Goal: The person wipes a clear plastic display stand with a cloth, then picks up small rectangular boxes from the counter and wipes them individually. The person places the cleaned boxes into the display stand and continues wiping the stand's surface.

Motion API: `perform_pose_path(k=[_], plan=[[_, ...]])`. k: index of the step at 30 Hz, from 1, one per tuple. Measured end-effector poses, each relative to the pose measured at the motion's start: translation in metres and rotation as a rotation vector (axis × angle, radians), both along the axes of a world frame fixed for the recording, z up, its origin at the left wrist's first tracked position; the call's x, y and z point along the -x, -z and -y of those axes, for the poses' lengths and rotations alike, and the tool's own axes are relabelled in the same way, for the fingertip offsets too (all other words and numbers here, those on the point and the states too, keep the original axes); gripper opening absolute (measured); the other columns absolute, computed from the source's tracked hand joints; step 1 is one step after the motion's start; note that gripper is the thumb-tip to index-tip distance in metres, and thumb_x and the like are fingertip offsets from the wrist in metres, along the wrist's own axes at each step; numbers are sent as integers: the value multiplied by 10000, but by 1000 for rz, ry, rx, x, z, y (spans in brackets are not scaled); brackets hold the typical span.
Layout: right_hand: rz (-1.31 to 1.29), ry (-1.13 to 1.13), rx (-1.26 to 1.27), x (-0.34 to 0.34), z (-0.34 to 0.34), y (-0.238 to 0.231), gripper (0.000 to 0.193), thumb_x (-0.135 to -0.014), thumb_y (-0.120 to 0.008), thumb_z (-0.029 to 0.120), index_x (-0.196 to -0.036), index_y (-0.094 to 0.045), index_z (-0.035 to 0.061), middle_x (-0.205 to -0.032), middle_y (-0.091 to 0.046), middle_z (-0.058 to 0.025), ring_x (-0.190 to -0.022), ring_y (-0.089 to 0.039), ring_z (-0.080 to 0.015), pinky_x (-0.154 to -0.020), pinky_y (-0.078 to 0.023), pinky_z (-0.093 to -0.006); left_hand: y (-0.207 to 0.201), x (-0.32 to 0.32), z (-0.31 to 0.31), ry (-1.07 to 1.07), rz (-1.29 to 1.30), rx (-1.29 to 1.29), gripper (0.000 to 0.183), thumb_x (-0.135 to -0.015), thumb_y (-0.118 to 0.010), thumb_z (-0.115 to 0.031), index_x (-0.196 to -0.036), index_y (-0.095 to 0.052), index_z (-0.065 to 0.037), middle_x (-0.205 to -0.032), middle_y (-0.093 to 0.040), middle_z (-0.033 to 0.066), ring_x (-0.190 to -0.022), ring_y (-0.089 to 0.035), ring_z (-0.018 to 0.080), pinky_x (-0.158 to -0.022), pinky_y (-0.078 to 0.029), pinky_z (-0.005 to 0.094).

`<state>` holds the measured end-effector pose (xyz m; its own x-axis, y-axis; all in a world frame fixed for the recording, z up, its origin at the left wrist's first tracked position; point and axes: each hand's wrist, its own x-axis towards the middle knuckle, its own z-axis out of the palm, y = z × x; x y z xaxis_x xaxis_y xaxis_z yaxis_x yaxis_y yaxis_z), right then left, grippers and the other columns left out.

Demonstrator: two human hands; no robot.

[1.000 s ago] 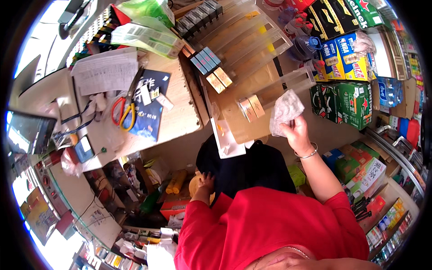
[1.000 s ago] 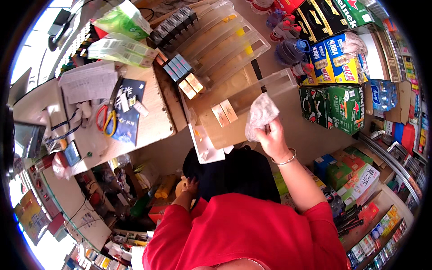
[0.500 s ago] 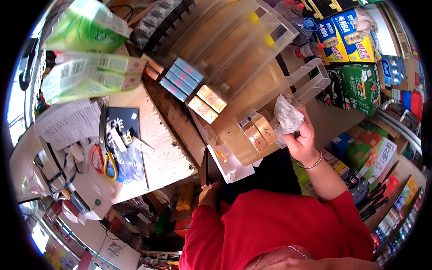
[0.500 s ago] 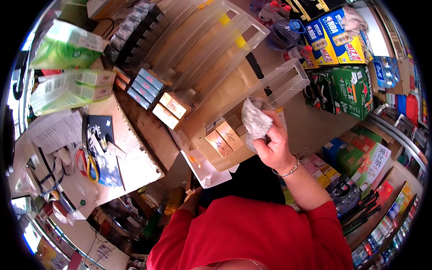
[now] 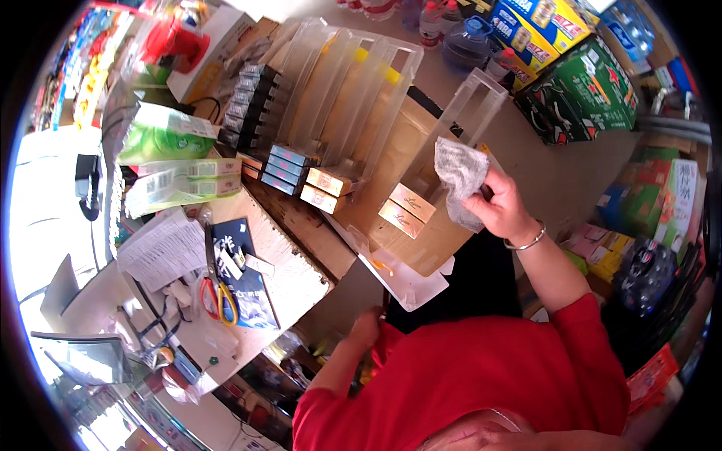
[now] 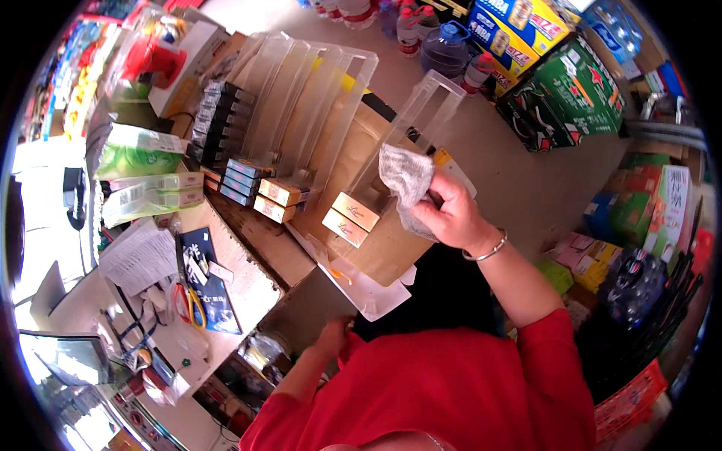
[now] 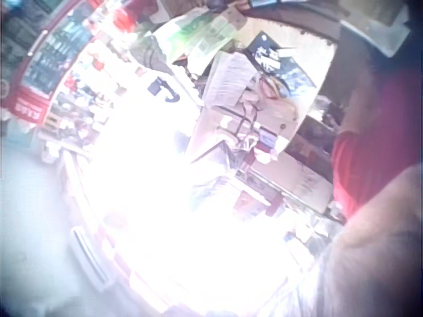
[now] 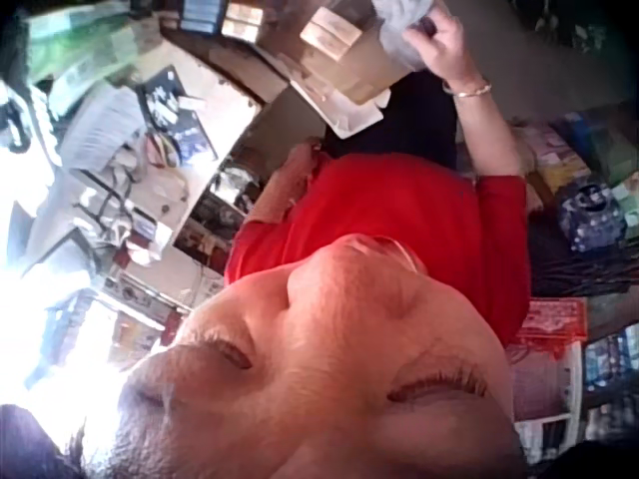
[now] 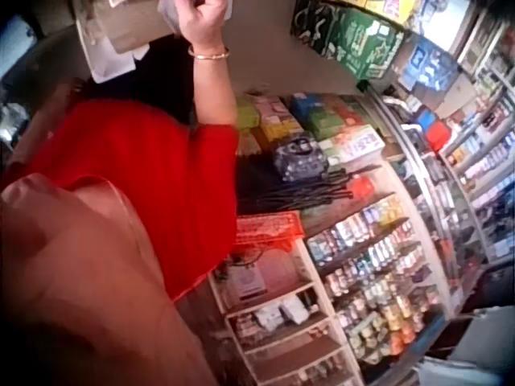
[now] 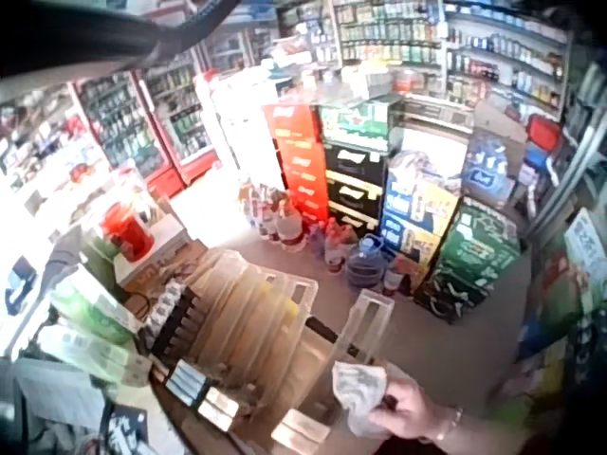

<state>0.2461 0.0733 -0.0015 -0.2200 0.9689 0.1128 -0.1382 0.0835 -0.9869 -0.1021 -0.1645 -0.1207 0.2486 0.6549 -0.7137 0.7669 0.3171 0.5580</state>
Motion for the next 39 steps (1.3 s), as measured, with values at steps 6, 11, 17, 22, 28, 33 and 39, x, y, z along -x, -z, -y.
perform_pose_path(k=[6,11,17,22,28,33,39], plan=[[-637,326,107,-25,17,-12,438,-807,-594,58,-1233,-512,-3,-1194,-592,-114,-1107,-565,-217,-965,-455,-368,-121,-29,-63,64,391,-288,239,-781,-509,115,-939,-638,-10,-899,-642,137,-857,-632,229,-751,-506,315],[-1075,334,348,-44,27,28,290,-889,-614,204,-1150,-580,82,-1102,-634,-75,-995,-621,-228,-904,-499,-389,-131,-78,-115,-191,670,-851,307,-825,-551,113,-1103,-543,-18,-1086,-579,94,-954,-567,170,-815,-453,272],[-1169,256,207,-47,56,12,488,-859,-647,374,-1239,-530,92,-1234,-579,-94,-1084,-581,-252,-941,-478,-433,-136,-138,-167,-382,419,-1038,923,-699,-802,-96,-1422,-232,-28,-1360,-374,193,-1276,-369,307,-997,-355,405],[-966,294,140,-47,59,5,670,-782,-692,478,-1289,-503,81,-1289,-552,-75,-1199,-508,-239,-1065,-372,-408,-109,-153,-199,-456,341,-1052,1030,-630,-867,-198,-1416,-227,-16,-1335,-363,249,-1247,-363,382,-1033,-326,458],[-1016,417,90,-61,58,13,461,-929,-540,382,-1279,-498,85,-1268,-557,-57,-1163,-527,-220,-1028,-400,-417,-100,-160,-216,-512,219,-1000,821,-621,-870,-197,-1255,-381,-20,-1163,-486,214,-1115,-426,364,-985,-357,427],[-951,367,-42,-43,45,-33,400,-925,-575,211,-1284,-481,60,-1240,-565,-63,-1124,-544,-193,-980,-431,-388,-77,-130,-231,-465,531,-888,686,-664,-849,-131,-1180,-411,-21,-1122,-538,95,-1023,-534,204,-898,-449,343],[-325,283,-27,-14,6,-21,230,-887,-609,101,-1112,-625,53,-1074,-646,1,-942,-593,-85,-860,-472,-259,-106,-149,-222,-473,744,-844,628,-719,-815,-96,-1190,-406,-29,-1027,-553,32,-922,-543,135,-868,-457,292]])
